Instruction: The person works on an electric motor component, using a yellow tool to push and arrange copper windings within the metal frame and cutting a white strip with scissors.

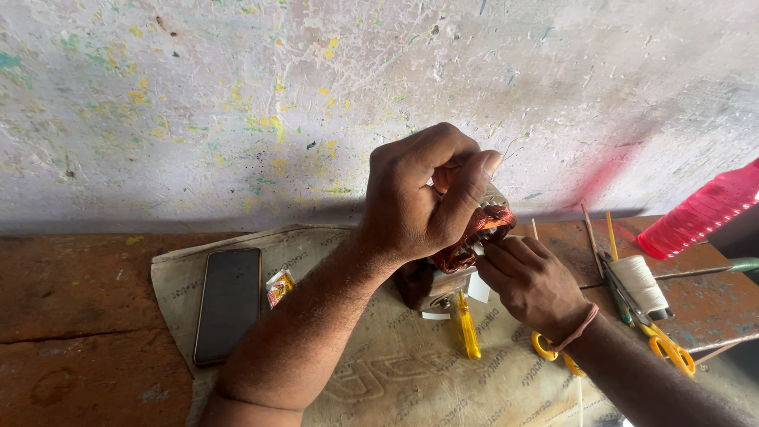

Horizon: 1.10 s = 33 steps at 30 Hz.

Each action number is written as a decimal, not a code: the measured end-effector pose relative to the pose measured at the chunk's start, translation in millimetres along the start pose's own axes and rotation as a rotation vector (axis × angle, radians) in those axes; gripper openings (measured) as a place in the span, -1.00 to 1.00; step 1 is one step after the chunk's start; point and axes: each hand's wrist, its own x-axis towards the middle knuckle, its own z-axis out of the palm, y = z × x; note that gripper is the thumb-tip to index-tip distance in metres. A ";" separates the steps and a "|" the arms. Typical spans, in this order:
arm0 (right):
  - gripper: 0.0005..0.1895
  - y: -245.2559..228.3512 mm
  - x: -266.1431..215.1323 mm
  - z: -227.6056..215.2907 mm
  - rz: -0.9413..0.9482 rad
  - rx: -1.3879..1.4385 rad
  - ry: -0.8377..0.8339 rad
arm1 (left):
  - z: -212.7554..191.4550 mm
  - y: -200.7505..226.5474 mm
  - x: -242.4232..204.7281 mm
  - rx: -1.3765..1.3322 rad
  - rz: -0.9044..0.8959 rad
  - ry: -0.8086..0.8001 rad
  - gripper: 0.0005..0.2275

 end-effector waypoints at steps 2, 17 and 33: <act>-0.74 0.5 5.9 5.7 0.010 0.001 -0.005 | 1.4 0.0 0.2 -0.001 0.016 -0.026 -0.82; -0.54 -3.5 2.4 0.0 0.122 0.070 0.063 | 4.9 -1.7 -1.1 -0.030 0.015 -0.074 -0.83; -0.68 -17.6 20.9 11.5 0.203 -0.113 0.010 | 12.4 -2.2 -3.9 -0.034 0.024 -0.131 -0.82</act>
